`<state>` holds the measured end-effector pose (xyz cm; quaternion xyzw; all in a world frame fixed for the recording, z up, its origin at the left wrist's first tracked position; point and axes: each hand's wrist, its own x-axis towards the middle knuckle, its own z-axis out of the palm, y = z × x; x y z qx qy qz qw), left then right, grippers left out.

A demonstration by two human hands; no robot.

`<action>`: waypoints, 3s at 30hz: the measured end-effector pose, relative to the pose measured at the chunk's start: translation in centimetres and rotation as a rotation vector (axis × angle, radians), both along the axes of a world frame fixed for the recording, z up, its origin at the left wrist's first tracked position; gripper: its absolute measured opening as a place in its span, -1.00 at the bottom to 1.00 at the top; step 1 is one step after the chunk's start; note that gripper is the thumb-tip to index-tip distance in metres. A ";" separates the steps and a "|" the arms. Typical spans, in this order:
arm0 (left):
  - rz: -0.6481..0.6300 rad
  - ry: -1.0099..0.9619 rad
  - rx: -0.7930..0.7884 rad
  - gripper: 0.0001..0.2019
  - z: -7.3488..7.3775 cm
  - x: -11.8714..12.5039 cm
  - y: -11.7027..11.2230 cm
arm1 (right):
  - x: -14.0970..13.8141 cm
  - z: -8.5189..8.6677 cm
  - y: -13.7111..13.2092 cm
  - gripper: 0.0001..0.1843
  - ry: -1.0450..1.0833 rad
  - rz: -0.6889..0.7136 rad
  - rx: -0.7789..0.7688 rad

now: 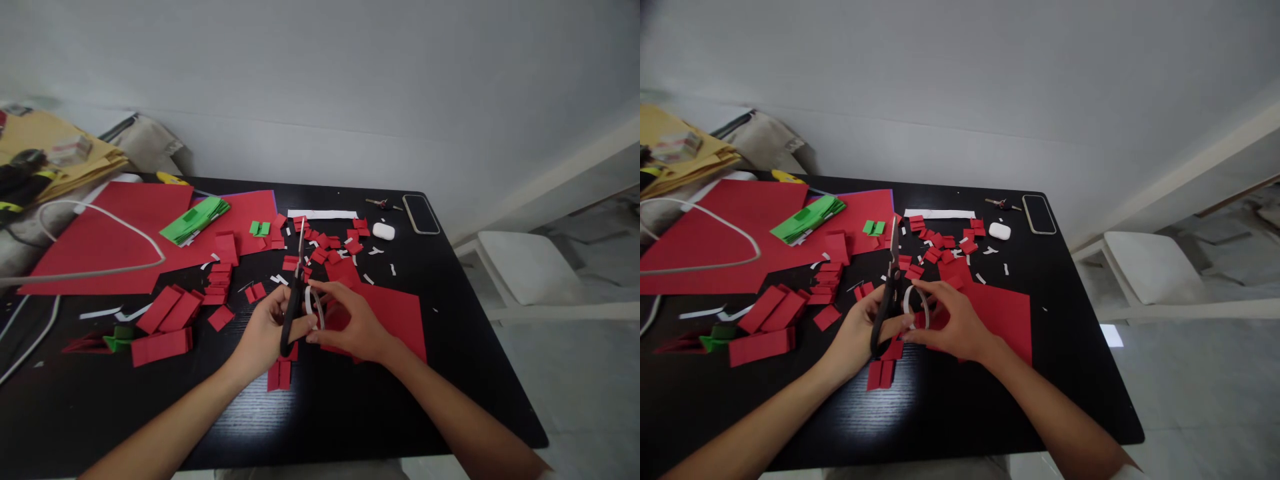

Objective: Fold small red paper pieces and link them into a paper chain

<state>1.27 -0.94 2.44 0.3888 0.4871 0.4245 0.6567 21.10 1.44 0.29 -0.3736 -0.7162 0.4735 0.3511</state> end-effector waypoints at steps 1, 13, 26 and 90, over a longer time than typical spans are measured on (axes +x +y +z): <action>-0.001 0.000 0.001 -0.64 0.1 0.1 0.0 | 0.0 0.0 -0.1 -0.15 -0.005 -0.021 -0.003; 0.063 -0.171 -0.099 -0.68 -0.6 -0.5 0.5 | 0.3 0.1 0.1 -0.02 0.033 0.148 0.068; -0.035 -0.109 -0.030 -0.67 -0.1 -0.4 0.1 | 0.2 -0.1 -0.2 0.10 0.054 0.071 0.050; 0.044 -0.199 -0.097 -0.72 -0.2 -0.5 0.3 | 0.1 -0.1 -0.3 -0.06 0.064 0.104 0.002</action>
